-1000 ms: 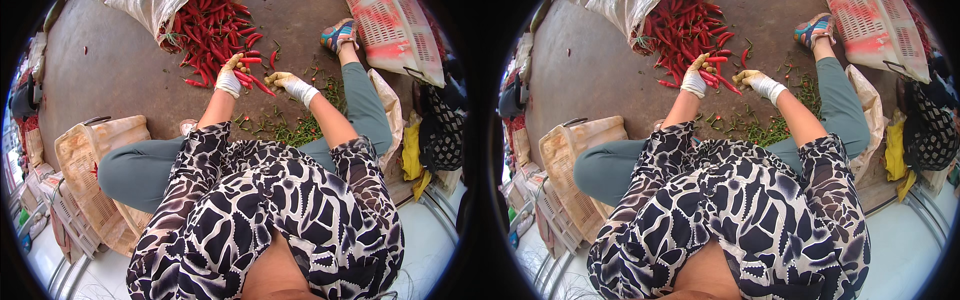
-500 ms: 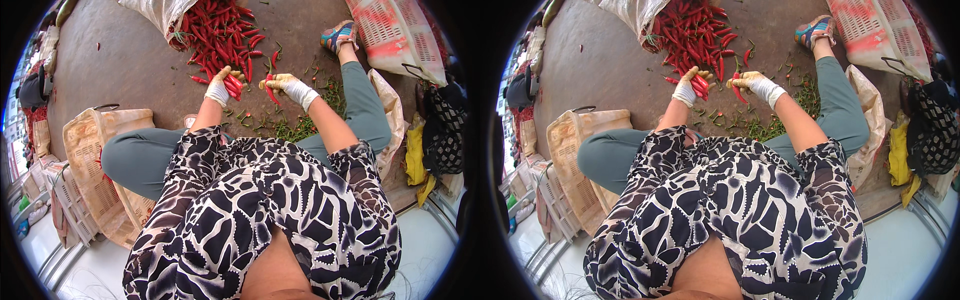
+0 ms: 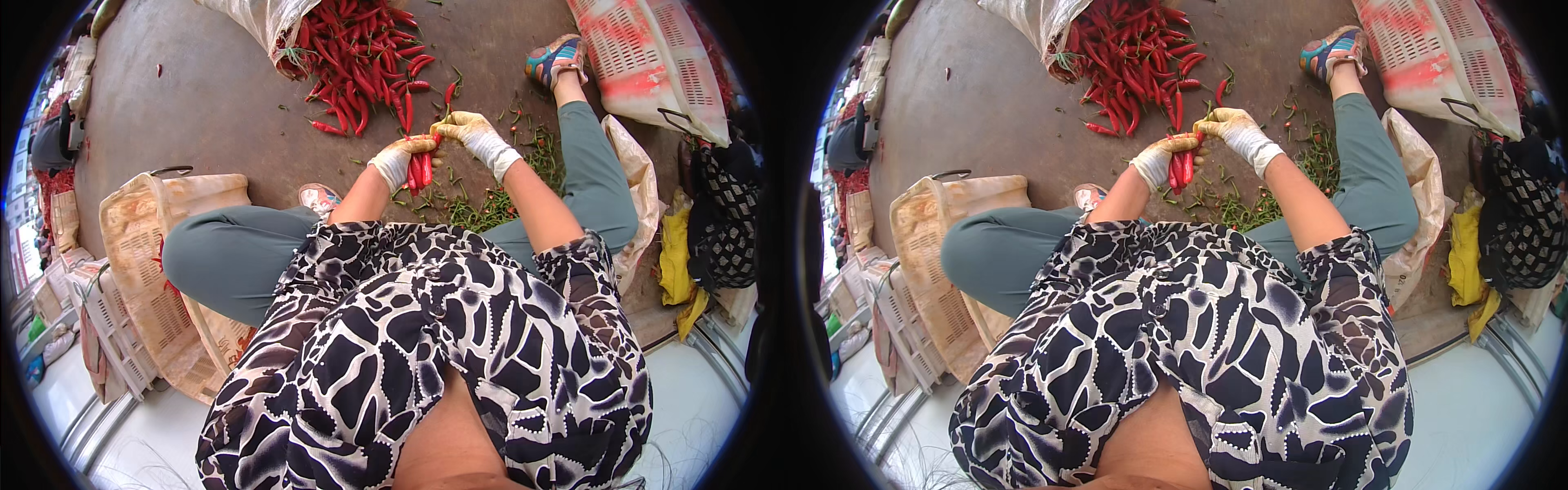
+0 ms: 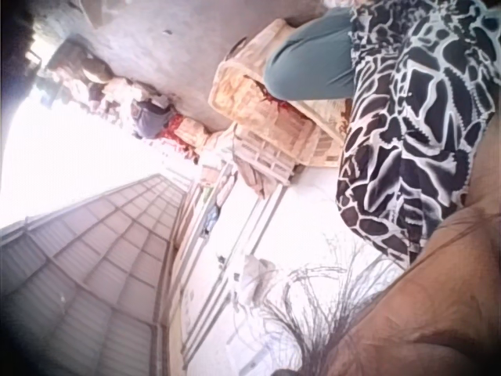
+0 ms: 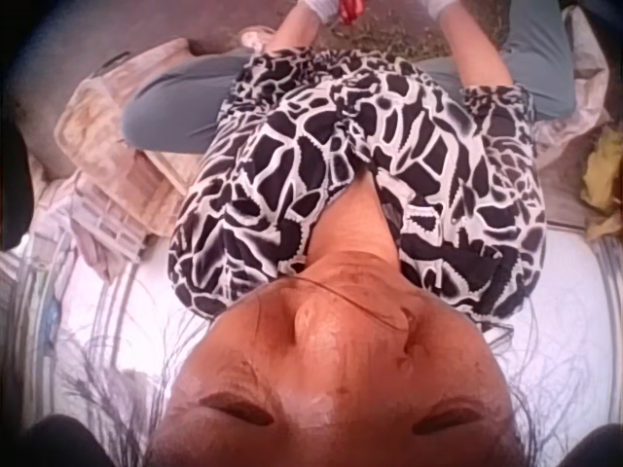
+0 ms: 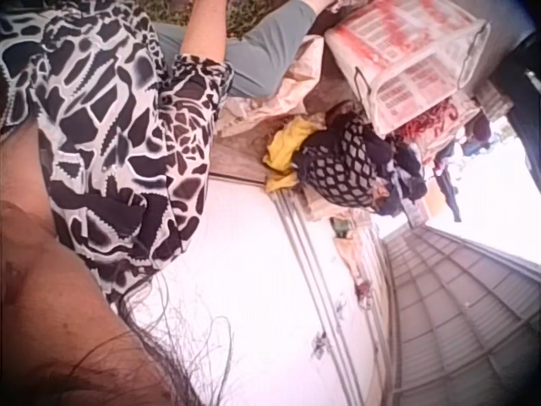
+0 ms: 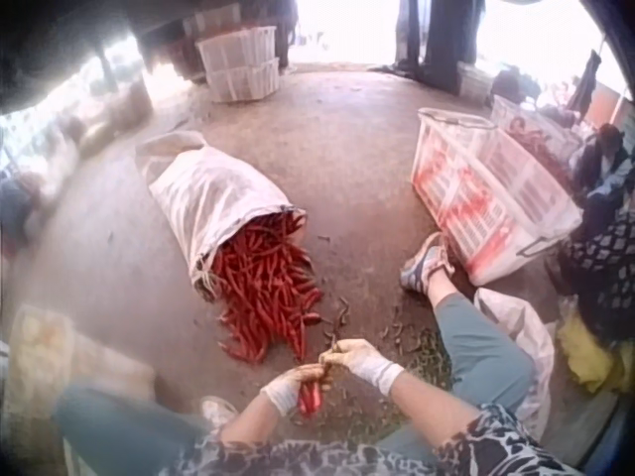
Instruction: The person sits on the floor and removes stems from red chilies, placing the cleaned chilies into a basket. The person also empties a sack of chilies onto the floor to continue processing.
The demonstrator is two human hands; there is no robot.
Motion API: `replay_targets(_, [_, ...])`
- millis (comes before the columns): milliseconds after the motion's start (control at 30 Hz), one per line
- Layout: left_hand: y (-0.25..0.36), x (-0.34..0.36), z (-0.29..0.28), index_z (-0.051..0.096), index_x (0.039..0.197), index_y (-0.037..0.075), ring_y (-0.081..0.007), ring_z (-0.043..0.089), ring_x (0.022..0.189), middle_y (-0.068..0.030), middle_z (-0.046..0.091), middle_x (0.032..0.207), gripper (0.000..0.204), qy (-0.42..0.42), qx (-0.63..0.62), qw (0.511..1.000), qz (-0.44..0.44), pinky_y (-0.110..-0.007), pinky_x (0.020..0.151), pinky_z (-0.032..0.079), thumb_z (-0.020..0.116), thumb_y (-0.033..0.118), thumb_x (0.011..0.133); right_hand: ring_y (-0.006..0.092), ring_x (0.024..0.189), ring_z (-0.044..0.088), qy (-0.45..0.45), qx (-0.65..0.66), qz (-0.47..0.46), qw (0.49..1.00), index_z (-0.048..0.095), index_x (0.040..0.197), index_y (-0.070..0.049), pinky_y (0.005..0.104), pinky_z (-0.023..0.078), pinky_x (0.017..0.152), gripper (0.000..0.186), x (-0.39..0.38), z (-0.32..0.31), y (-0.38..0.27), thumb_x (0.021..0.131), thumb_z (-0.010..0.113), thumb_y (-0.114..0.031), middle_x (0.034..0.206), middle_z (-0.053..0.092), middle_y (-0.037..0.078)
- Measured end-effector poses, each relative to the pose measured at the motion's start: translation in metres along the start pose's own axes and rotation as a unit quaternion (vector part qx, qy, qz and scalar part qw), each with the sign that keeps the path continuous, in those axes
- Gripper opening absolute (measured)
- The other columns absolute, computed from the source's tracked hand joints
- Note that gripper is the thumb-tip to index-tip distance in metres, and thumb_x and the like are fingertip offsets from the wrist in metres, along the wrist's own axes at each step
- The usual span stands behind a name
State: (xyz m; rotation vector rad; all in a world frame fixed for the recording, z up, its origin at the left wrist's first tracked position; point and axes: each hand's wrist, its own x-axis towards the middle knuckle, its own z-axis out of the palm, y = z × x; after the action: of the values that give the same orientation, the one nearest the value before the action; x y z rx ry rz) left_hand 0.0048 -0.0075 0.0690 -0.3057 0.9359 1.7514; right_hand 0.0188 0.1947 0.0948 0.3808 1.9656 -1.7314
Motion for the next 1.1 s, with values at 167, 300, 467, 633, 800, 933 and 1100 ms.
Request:
replay_targets(167, [-0.004,0.007,0.018,0.056,0.112,0.0,-0.0196,0.066,0.072,-0.0123,0.067,0.092,0.029,0.088,0.023,0.994,-0.053,-0.03,0.062,0.055,0.062,0.01,0.085,0.0259,0.077,0.064,0.126,-0.279,-0.135,0.942,0.066,0.087,-0.006,0.0365,0.05,0.073,0.015,0.002,0.022,0.018,0.079,0.067,-0.019,0.083,0.066,0.012])
replay_targets(300, [-0.018,0.014,0.019,0.061,0.1,0.004,-0.0149,0.061,0.06,-0.007,0.066,0.08,0.017,0.013,0.056,0.994,-0.089,-0.026,0.055,0.052,0.063,0.012,0.085,0.0324,0.08,0.064,0.245,-0.509,-0.118,0.817,0.064,0.084,-0.007,0.0437,0.05,0.072,0.012,0.043,-0.009,0.04,0.077,0.06,-0.017,0.084,0.064,0.015])
replay_targets(467, [-0.013,0.005,0.001,0.059,0.083,0.011,-0.0177,0.058,0.045,-0.0045,0.062,0.067,0.016,0.133,0.088,0.987,0.005,-0.034,0.042,0.046,0.072,0.016,0.076,0.0334,0.08,0.061,0.212,-0.652,-0.293,0.666,0.062,0.086,-0.009,0.0448,0.049,0.067,0.014,0.118,-0.053,0.029,0.076,0.053,-0.006,0.086,0.061,0.014])
replay_targets(633, [0.008,-0.002,-0.01,0.062,0.07,0.007,-0.0203,0.061,0.051,-0.0087,0.063,0.062,0.012,0.195,0.155,0.966,-0.063,-0.036,0.049,0.05,0.066,0.018,0.072,0.0277,0.087,0.059,0.124,-0.755,-0.213,0.607,0.059,0.095,-0.007,0.0397,0.048,0.07,0.015,0.117,-0.048,0.036,0.081,0.053,-0.008,0.094,0.059,0.011])
replay_targets(800, [-0.001,0.012,-0.016,0.062,0.075,0.007,-0.0201,0.061,0.058,-0.0072,0.064,0.068,0.022,0.279,0.116,0.953,0.025,-0.038,0.053,0.049,0.07,0.027,0.072,0.0311,0.083,0.06,0.126,-0.651,-0.183,0.726,0.059,0.087,-0.007,0.0421,0.048,0.073,0.013,0.065,-0.033,0.049,0.08,0.06,-0.019,0.087,0.059,0.013])
replay_targets(933, [-0.012,0.02,-0.029,0.062,0.091,0.005,-0.0191,0.06,0.06,-0.0066,0.063,0.074,0.046,0.263,-0.018,0.965,0.002,-0.037,0.056,0.049,0.075,0.045,0.073,0.0381,0.081,0.057,0.087,-0.359,-0.207,0.906,0.056,0.085,-0.001,0.0429,0.045,0.072,0.016,0.027,0.005,0.039,0.082,0.054,-0.017,0.085,0.059,0.02])
replay_targets(1100, [-0.012,0.019,-0.026,0.062,0.081,0.01,-0.0188,0.058,0.052,-0.0048,0.061,0.066,0.018,0.167,-0.012,0.979,0.112,-0.033,0.048,0.045,0.072,0.024,0.078,0.0379,0.083,0.058,0.093,-0.371,-0.205,0.901,0.059,0.083,-0.004,0.0451,0.046,0.075,0.014,-0.009,0.053,0.029,0.076,0.055,-0.016,0.083,0.06,0.018])
